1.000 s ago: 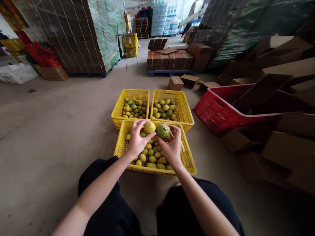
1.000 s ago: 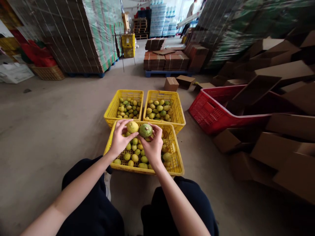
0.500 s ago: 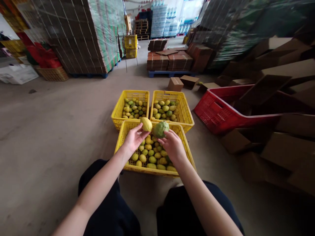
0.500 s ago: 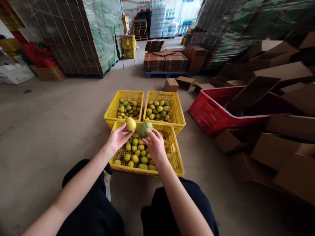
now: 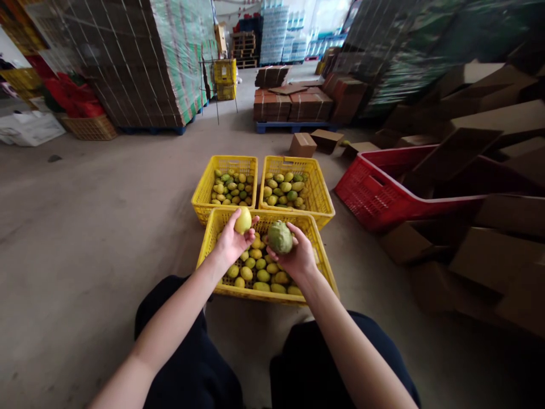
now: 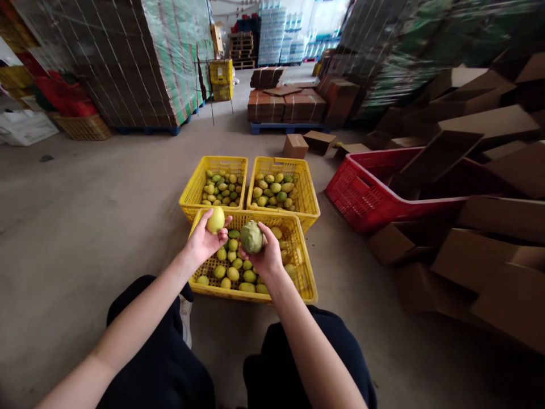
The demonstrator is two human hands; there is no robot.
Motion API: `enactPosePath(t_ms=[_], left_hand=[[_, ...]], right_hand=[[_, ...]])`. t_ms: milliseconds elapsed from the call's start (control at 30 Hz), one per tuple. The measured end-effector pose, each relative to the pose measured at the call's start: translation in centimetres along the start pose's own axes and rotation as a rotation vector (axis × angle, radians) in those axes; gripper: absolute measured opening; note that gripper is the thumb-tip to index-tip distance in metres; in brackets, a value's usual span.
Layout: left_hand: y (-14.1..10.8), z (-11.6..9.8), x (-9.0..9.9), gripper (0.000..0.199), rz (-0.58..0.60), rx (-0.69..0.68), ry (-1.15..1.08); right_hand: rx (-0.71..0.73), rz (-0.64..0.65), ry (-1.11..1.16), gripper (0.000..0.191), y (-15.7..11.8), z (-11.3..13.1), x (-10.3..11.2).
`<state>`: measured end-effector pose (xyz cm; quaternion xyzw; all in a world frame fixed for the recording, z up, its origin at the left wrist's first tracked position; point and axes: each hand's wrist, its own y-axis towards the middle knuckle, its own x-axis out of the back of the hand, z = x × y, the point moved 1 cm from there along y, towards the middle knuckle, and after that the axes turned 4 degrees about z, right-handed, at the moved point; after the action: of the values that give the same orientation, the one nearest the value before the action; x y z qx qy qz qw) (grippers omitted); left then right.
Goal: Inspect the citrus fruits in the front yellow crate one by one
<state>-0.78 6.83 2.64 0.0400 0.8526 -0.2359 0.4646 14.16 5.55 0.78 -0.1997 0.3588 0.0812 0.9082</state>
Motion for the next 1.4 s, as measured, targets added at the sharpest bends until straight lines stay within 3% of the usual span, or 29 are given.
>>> enactPosePath(t_ms=[133,300,533,700,867,1133,1300,1400], left_hand=[[0.1,0.0,0.4,0.036,0.031,0.032,-0.037],[0.2,0.1,0.5,0.034,0.01,0.054,0.039],[-0.1,0.6,0.0,0.027,0.01,0.139,0.129],[-0.3,0.3,-0.2,0.018,-0.107,0.075,0.103],[-0.1,0.1,0.5,0.025,-0.171,0.095,0.016],[0.3,0.7,0.6,0.022,-0.102,0.095,-0.065],[0.1,0.5,0.2,0.016,-0.223,0.01,-0.03],[0.2,0.5,0.5,0.02,-0.214,0.04,-0.047]], right_hand=[[-0.021,-0.031,0.033,0.025,0.5,-0.3,0.6],[-0.031,-0.273,0.102,0.016,1.1,-0.6,1.0],[0.043,-0.064,0.089,0.017,0.6,-0.4,0.3],[-0.057,-0.009,0.09,0.03,0.6,-0.5,0.5],[-0.097,-0.13,0.136,0.025,0.4,-0.5,0.0],[-0.163,-0.231,0.176,0.025,0.4,-0.6,-0.1],[-0.077,-0.256,0.203,0.018,0.4,-0.8,-0.2],[-0.028,-0.234,0.192,0.008,0.3,-0.7,-0.4]])
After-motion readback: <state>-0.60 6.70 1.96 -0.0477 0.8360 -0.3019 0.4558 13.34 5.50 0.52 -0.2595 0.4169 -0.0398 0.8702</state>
